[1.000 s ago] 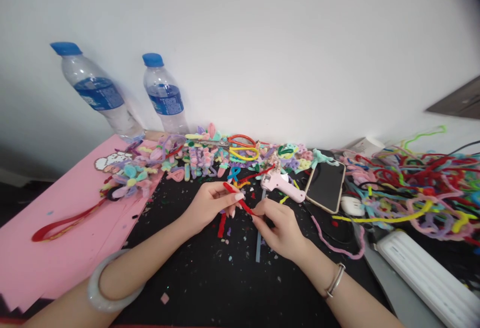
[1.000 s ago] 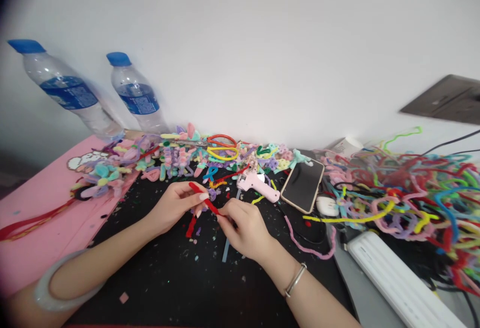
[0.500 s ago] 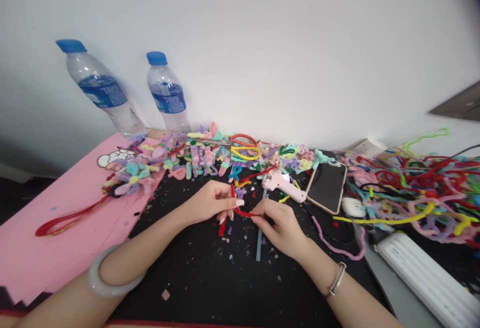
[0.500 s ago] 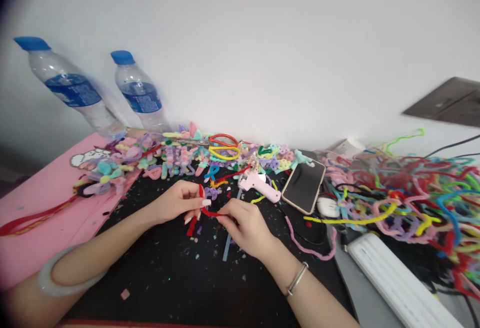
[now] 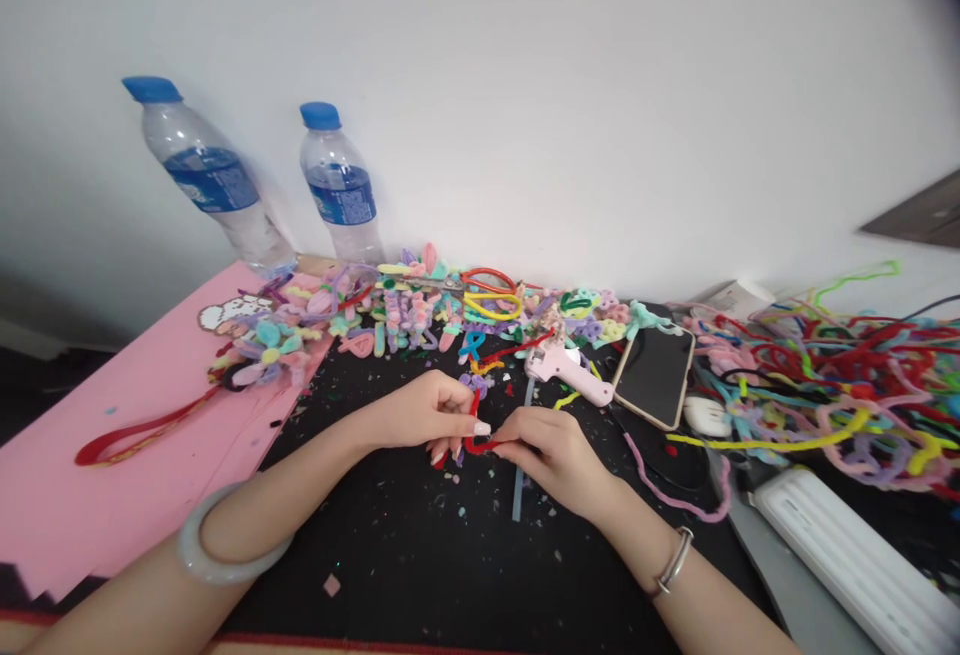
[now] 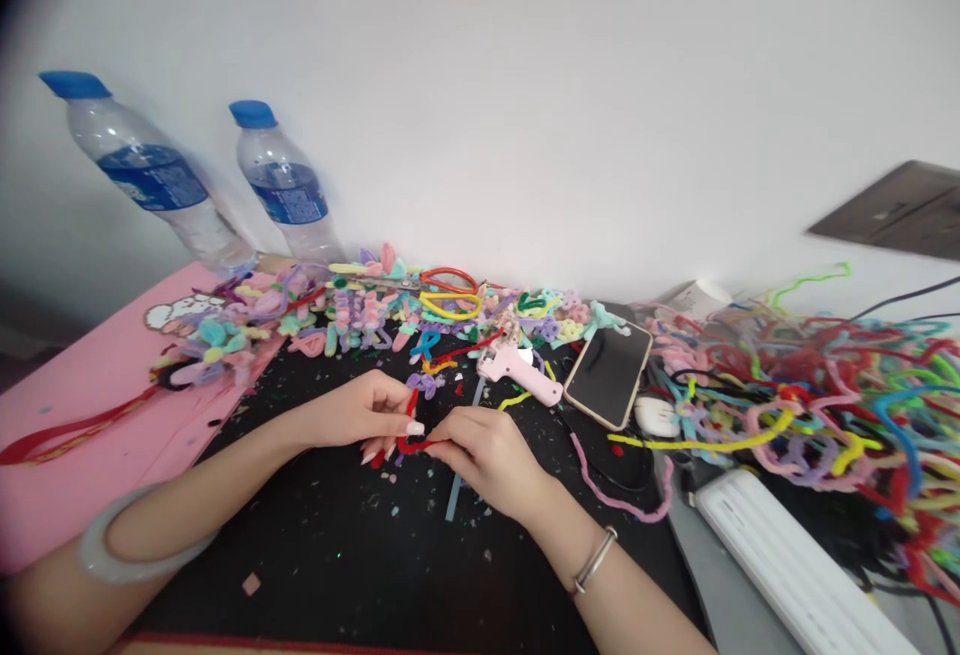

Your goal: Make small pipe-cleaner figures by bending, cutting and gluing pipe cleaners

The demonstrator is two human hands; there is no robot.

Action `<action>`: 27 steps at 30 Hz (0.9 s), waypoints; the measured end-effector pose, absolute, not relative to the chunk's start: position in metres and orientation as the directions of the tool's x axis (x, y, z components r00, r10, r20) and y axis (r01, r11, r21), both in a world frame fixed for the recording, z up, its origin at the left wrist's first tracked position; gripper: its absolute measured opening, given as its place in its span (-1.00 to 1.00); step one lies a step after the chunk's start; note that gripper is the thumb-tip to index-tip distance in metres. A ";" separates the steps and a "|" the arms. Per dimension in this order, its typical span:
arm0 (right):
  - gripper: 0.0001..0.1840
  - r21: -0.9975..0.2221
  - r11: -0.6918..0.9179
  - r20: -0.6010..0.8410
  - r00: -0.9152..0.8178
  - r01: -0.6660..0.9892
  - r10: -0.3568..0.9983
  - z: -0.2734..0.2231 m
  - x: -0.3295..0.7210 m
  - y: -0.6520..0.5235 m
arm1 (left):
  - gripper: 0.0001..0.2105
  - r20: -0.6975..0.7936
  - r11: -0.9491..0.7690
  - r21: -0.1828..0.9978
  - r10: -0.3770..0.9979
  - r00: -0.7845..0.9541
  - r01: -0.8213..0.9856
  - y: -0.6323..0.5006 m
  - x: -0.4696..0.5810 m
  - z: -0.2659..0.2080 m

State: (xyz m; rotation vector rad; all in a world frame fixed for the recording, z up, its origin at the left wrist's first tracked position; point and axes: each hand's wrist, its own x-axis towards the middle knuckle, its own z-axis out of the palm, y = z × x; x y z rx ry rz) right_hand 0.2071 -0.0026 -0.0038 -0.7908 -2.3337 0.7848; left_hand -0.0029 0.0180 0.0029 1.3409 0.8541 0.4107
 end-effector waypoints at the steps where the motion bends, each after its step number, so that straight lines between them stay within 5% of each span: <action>1: -0.86 -0.664 0.654 0.320 -0.653 0.362 0.686 -0.004 0.207 -0.002 | -0.70 -0.291 0.223 0.957 0.723 0.626 0.187 0.018 -0.002 0.003; 7: -0.89 -0.641 0.623 0.413 -0.483 0.449 0.772 -0.004 0.208 -0.001 | -0.75 -0.228 0.240 0.969 0.801 0.554 0.051 0.019 0.002 -0.002; 16: -0.89 -0.647 0.639 0.332 -0.601 0.416 0.727 -0.004 0.209 -0.004 | -0.67 -0.245 0.213 0.969 0.749 0.616 0.125 0.017 0.000 -0.001; 23: -0.63 -0.635 0.666 0.426 -0.542 0.390 0.724 0.000 0.212 -0.005 | -0.68 -0.257 0.172 0.966 0.643 0.722 0.191 0.007 0.002 0.002; 27: -0.82 -0.707 0.626 0.423 -0.513 0.329 0.747 0.001 0.206 -0.008 | -0.69 -0.279 0.211 0.959 0.602 0.748 0.188 0.003 0.004 0.000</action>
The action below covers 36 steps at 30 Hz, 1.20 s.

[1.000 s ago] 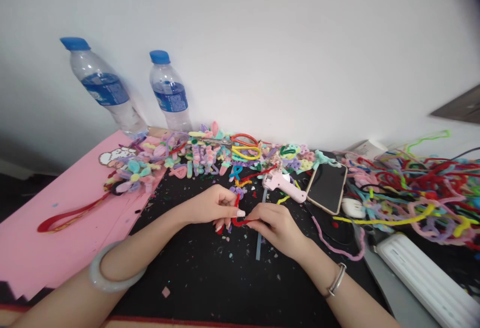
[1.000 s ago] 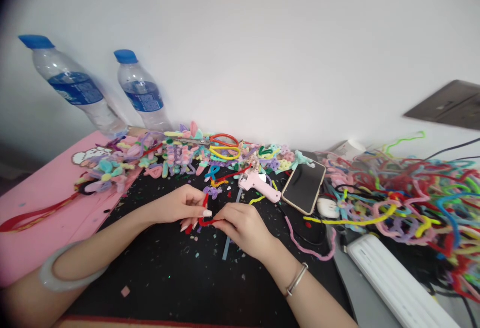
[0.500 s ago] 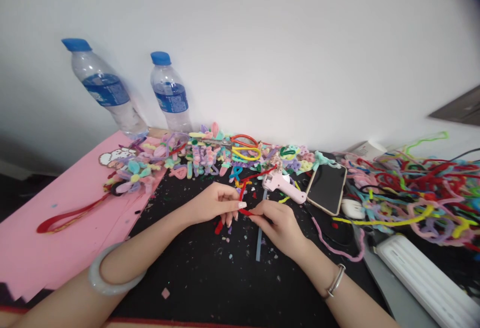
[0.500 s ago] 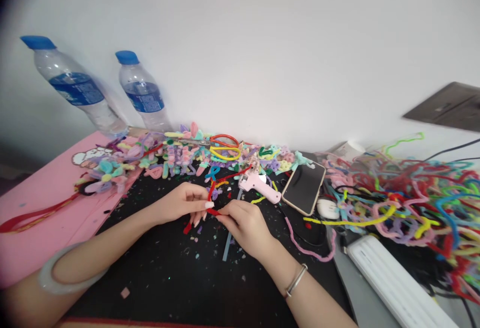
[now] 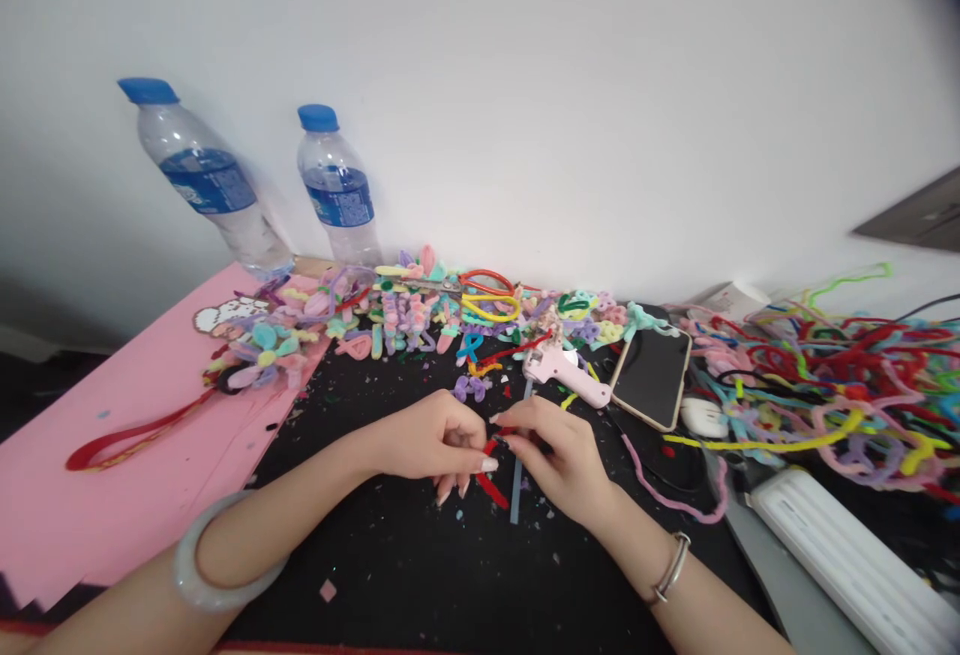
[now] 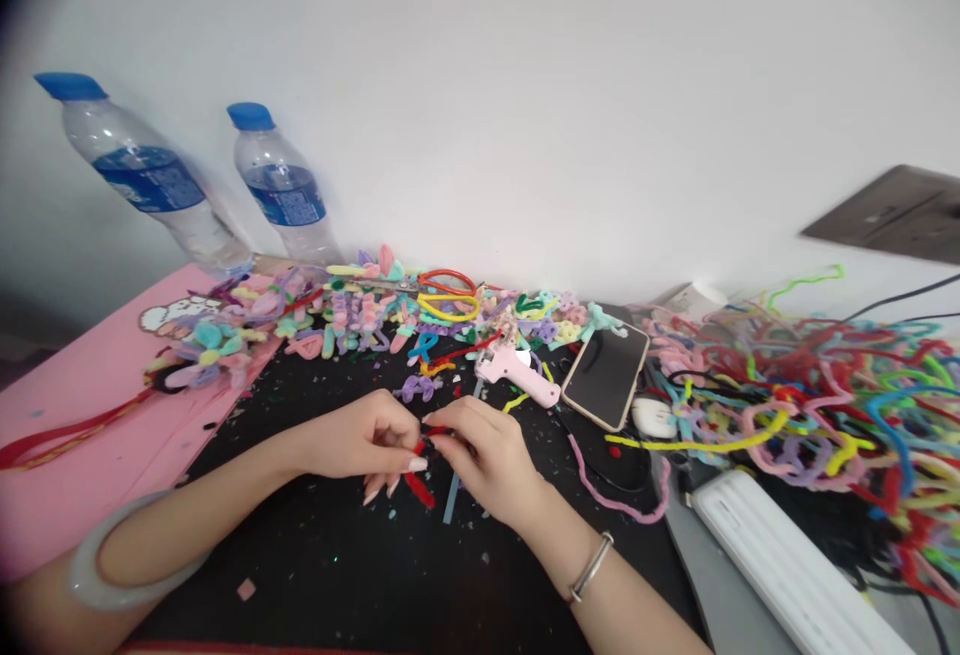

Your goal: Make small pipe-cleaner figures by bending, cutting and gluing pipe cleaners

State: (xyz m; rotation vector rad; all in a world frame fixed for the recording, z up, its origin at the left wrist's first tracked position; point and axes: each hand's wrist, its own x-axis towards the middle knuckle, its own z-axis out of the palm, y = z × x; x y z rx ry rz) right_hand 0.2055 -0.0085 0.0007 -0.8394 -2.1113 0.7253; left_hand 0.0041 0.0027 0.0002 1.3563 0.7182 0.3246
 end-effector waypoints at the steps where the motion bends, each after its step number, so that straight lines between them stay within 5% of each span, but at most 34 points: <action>1: -0.86 -0.756 0.570 0.391 -0.476 0.322 0.788 0.000 0.204 -0.010 | -0.70 -0.284 0.227 0.957 0.595 0.752 0.181 0.003 0.005 0.000; 7: -0.91 -0.993 0.115 0.099 -0.327 0.028 0.940 -0.009 0.198 -0.011 | -0.76 -0.237 0.235 0.966 0.628 0.742 0.109 0.005 0.007 0.002; 14: -0.81 -0.991 -0.015 0.031 -0.325 -0.136 0.945 -0.007 0.192 -0.010 | -0.79 -0.272 0.323 0.943 0.616 0.739 0.078 0.004 0.009 -0.001; 20: -0.81 -0.992 -0.002 0.042 -0.347 -0.124 0.937 -0.006 0.192 -0.010 | -0.79 -0.302 0.345 0.934 0.627 0.718 0.091 0.005 0.009 -0.002; 25: -0.67 -0.983 0.146 0.173 -0.294 -0.112 0.940 -0.006 0.197 -0.007 | -0.75 -0.266 0.311 0.950 0.769 0.581 0.023 0.011 0.008 0.002; 31: -0.91 -0.882 0.355 0.237 -0.360 0.310 0.902 -0.010 0.205 -0.008 | -0.73 -0.243 0.289 0.957 0.850 0.467 -0.028 0.014 0.006 0.002; 36: -0.90 -0.761 0.496 0.329 -0.410 0.419 0.851 -0.008 0.204 -0.008 | -0.73 -0.234 0.269 0.963 0.858 0.457 -0.011 0.015 0.006 0.003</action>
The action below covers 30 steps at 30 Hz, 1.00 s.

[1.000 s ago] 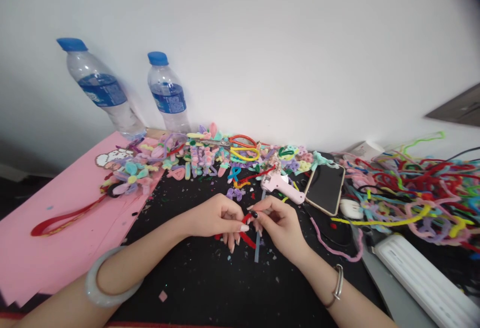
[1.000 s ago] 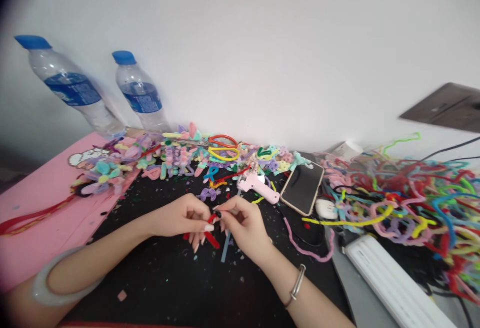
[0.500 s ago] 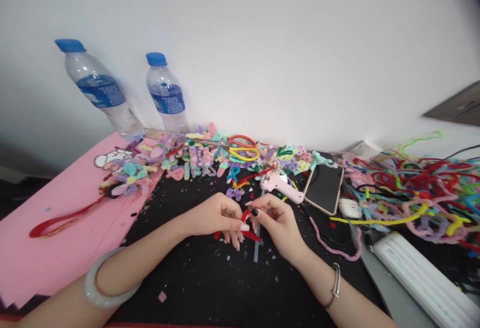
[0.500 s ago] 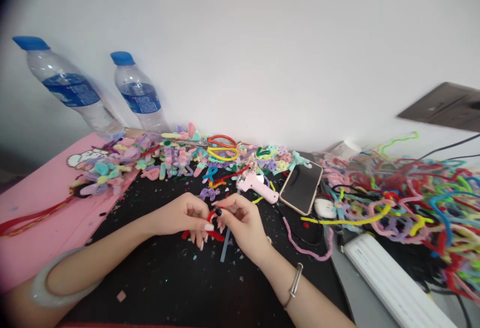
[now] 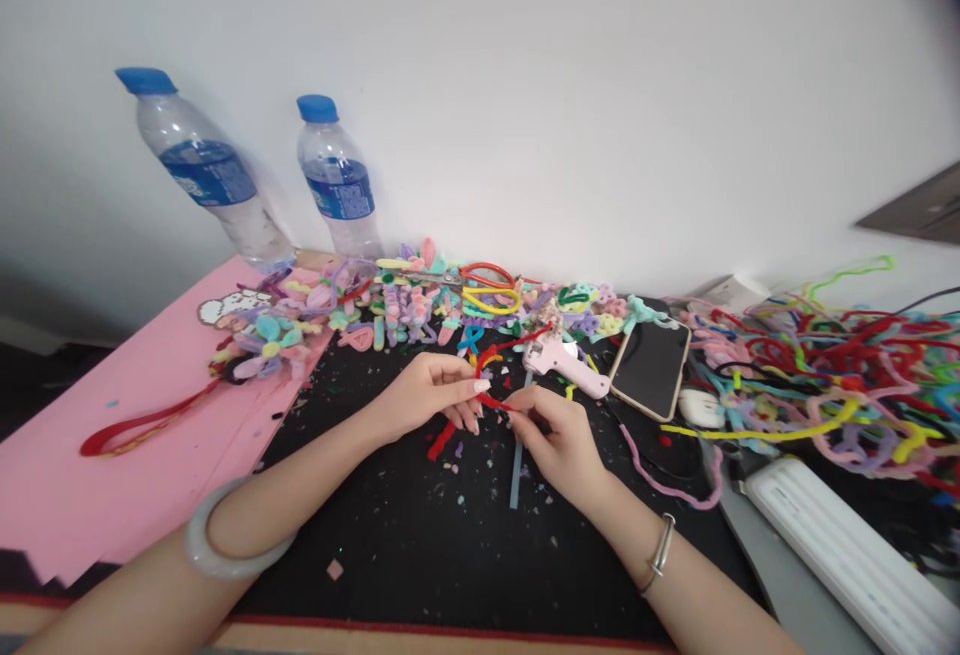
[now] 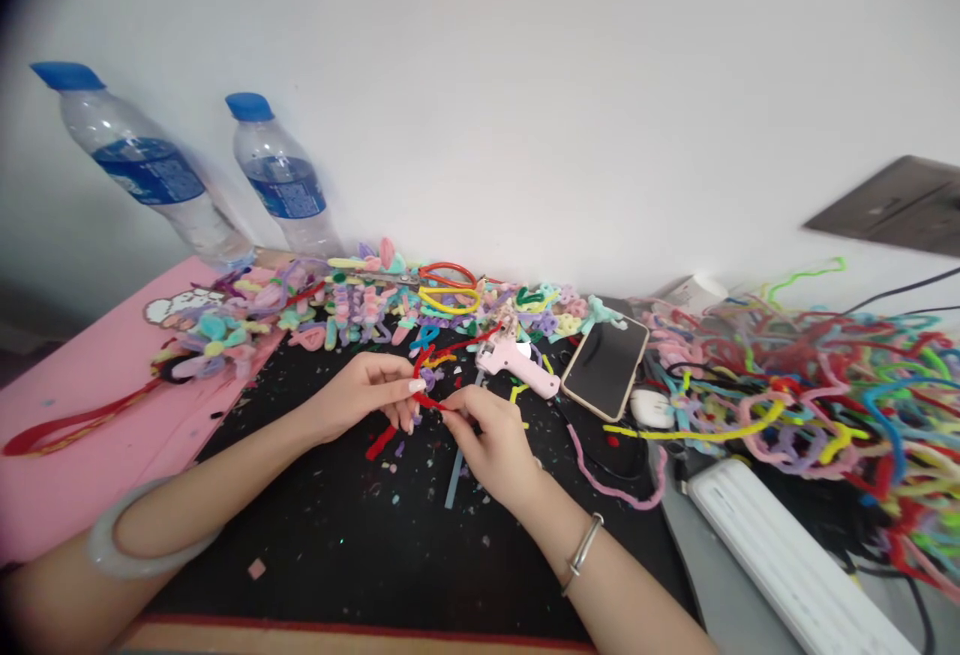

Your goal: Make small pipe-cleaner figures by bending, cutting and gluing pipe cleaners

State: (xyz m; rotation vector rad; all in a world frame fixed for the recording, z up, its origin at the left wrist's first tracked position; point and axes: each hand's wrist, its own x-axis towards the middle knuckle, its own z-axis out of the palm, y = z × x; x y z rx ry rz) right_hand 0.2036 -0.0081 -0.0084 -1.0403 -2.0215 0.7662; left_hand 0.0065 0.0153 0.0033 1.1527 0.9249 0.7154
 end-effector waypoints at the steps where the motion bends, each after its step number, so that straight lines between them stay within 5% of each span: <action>1: -0.90 -0.744 0.518 0.347 -0.419 0.421 0.839 -0.008 0.203 -0.008 | -0.72 -0.228 0.256 0.967 0.859 0.458 -0.001 0.016 0.006 0.003; 17: -0.86 -0.659 0.635 0.392 -0.536 0.404 0.747 -0.008 0.201 -0.008 | -0.69 -0.221 0.234 0.971 0.821 0.526 0.044 0.008 0.013 -0.002; 30: -0.90 -0.618 0.647 0.344 -0.587 0.446 0.733 -0.007 0.203 -0.008 | -0.64 -0.082 -0.047 0.956 0.905 0.418 0.291 0.006 0.010 -0.003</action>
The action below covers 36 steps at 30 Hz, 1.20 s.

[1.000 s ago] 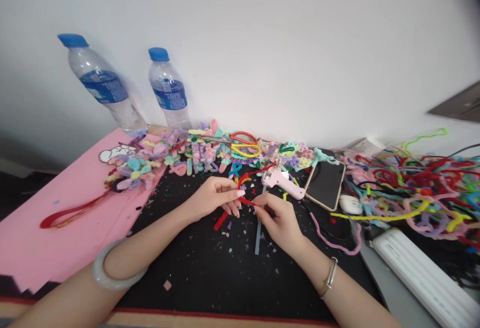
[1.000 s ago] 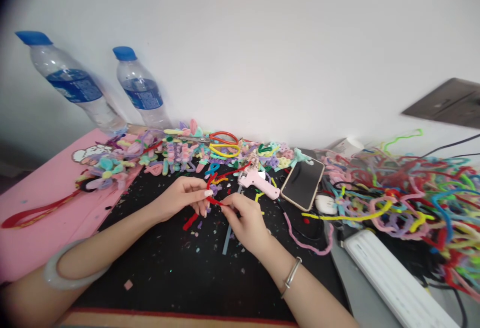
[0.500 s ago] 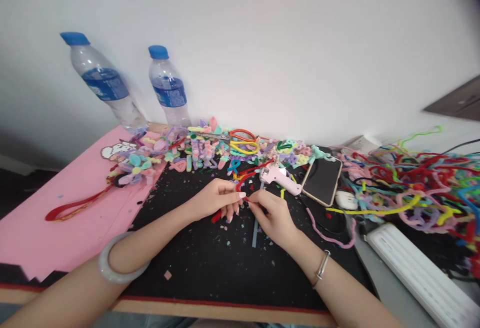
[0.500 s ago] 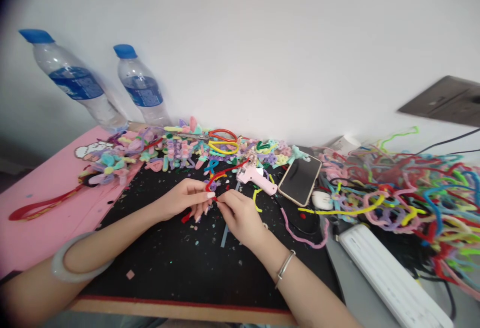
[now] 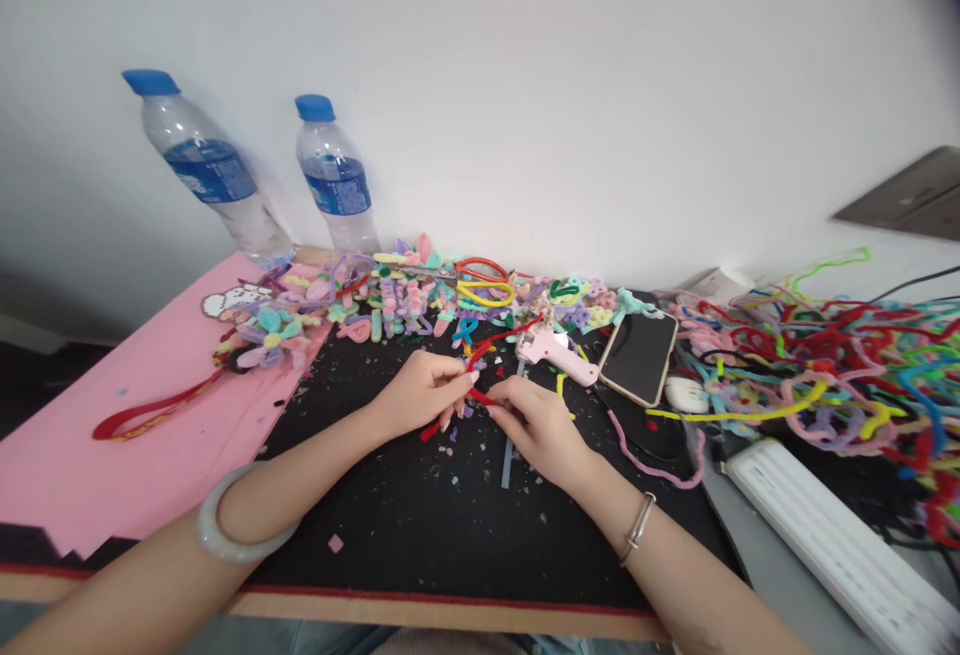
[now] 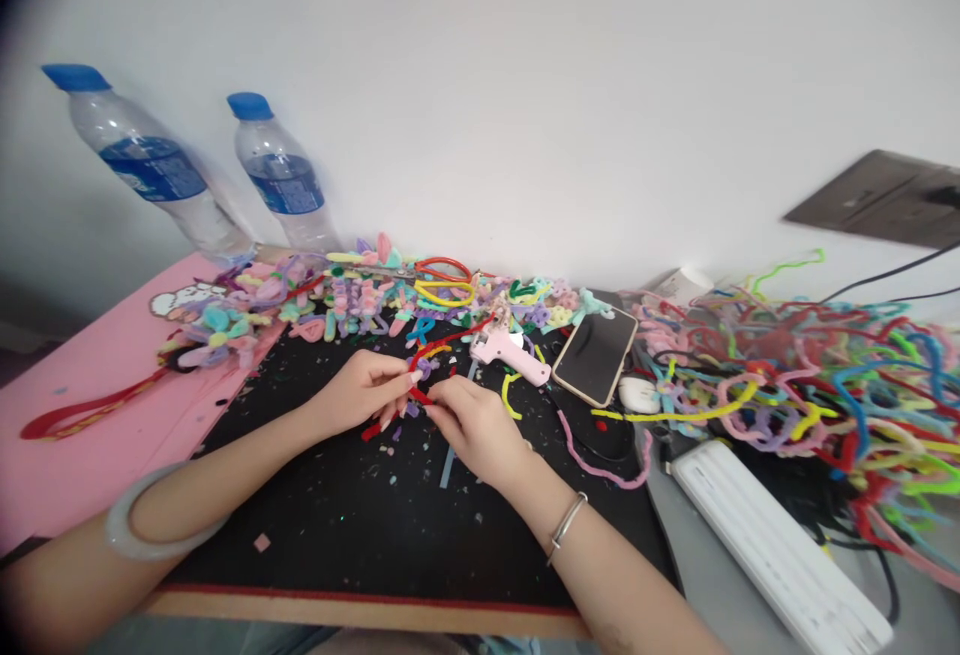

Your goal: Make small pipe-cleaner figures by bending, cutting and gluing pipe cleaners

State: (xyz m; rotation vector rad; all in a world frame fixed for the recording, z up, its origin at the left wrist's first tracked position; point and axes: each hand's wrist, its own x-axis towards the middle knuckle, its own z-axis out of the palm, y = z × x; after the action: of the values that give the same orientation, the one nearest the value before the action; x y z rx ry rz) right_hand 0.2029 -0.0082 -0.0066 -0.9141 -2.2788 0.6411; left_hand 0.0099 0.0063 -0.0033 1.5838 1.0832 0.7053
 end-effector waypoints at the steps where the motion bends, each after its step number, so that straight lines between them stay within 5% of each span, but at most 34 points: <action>1: -0.89 -0.607 0.658 0.349 -0.595 0.445 0.724 -0.007 0.203 -0.009 | -0.64 -0.063 -0.083 0.941 0.909 0.412 0.328 0.006 0.010 -0.004; 10: -0.80 -0.446 0.725 0.290 -0.682 0.524 0.671 -0.006 0.205 -0.010 | -0.75 0.120 -0.258 0.845 0.945 0.303 0.468 0.007 0.011 -0.007; 21: -0.76 -0.299 0.790 0.306 -0.730 0.536 0.611 0.000 0.200 -0.012 | -0.63 0.343 -0.448 0.614 0.893 0.292 0.650 0.011 0.006 -0.005; 36: -0.77 -0.205 0.827 0.306 -0.768 0.524 0.562 0.006 0.200 -0.013 | -0.68 0.405 -0.491 0.508 0.861 0.307 0.708 0.013 0.000 -0.002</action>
State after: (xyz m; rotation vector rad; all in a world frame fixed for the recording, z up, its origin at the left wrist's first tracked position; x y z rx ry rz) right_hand 0.1996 -0.0128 0.0062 -0.8173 -2.6533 0.1524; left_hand 0.0004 0.0130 -0.0016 2.3395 1.4351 0.9520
